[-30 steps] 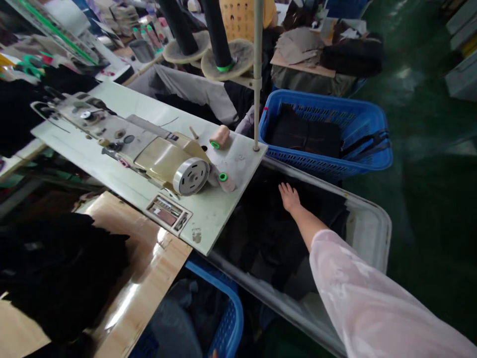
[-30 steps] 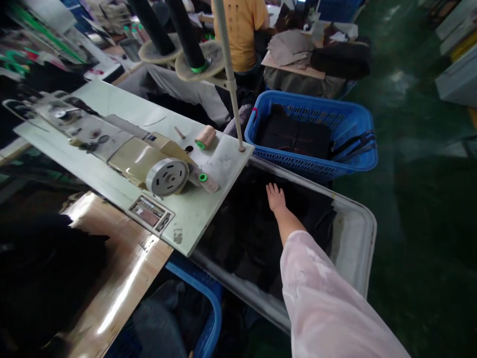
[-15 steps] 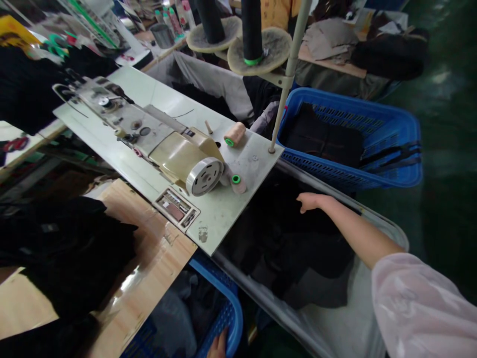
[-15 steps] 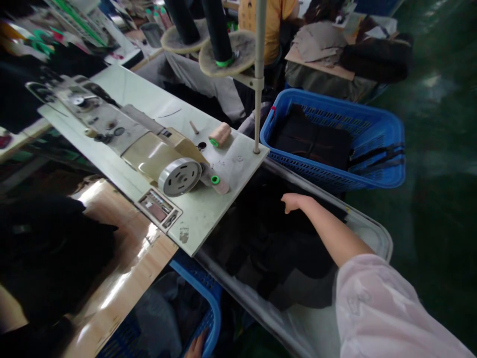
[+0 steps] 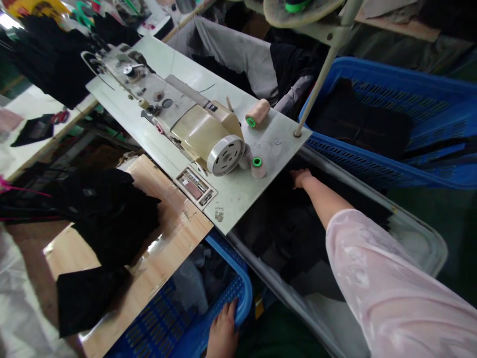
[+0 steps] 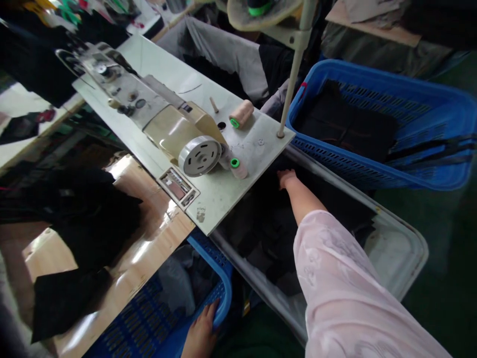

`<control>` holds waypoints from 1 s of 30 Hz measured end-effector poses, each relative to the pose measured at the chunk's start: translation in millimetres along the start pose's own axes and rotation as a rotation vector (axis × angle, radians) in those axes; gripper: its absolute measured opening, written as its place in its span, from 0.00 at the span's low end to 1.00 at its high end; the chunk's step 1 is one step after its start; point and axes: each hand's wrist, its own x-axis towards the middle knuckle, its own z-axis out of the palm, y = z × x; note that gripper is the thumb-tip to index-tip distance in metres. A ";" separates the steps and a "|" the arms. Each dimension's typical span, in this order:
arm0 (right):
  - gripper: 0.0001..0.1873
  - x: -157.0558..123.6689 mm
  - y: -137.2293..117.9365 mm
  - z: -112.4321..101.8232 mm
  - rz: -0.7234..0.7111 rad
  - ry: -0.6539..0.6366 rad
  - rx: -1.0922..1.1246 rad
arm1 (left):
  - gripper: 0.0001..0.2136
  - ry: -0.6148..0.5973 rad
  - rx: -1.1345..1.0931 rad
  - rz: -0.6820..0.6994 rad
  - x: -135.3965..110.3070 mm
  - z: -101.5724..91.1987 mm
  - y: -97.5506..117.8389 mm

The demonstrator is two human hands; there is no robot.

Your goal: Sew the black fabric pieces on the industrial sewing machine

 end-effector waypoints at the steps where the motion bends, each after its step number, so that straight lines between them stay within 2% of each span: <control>1: 0.19 -6.0 6.4 1.0 0.012 -0.020 0.024 | 0.36 0.015 0.008 0.003 -0.4 0.4 0.0; 5: 0.16 -51.6 31.5 13.3 0.015 -0.069 0.158 | 0.36 0.069 0.032 0.033 -0.6 3.6 -2.3; 10: 0.13 -153.2 38.8 56.8 0.028 0.049 0.314 | 0.35 0.104 -0.021 0.095 -5.2 2.2 -5.5; 13: 0.20 -223.1 22.1 90.8 0.072 0.128 0.347 | 0.34 0.127 -0.078 0.114 -10.0 5.3 -6.4; 15: 0.21 -263.4 4.0 110.5 0.064 0.158 0.361 | 0.33 0.143 -0.130 0.129 -11.9 10.3 -7.5; 17: 0.23 -293.9 -19.1 123.6 0.084 0.242 0.449 | 0.32 0.163 -0.187 0.155 -13.3 16.0 -11.7; 19: 0.25 -315.6 -48.3 127.7 0.078 0.313 0.564 | 0.34 0.195 -0.241 0.202 -17.0 22.5 -22.6; 22: 0.29 -341.7 -103.6 118.9 0.011 0.407 0.682 | 0.39 0.274 -0.309 0.290 -33.6 40.8 -57.5; 24: 0.30 -361.4 -145.0 110.3 -0.038 0.458 0.733 | 0.37 0.330 -0.351 0.330 -51.4 63.6 -94.9; 27: 0.30 -396.5 -208.3 107.3 -0.128 0.487 0.823 | 0.34 0.386 -0.418 0.323 -78.3 116.4 -169.2; 30: 0.27 -431.3 -269.0 119.2 -0.233 0.426 0.899 | 0.34 0.439 -0.486 0.293 -95.3 185.5 -254.0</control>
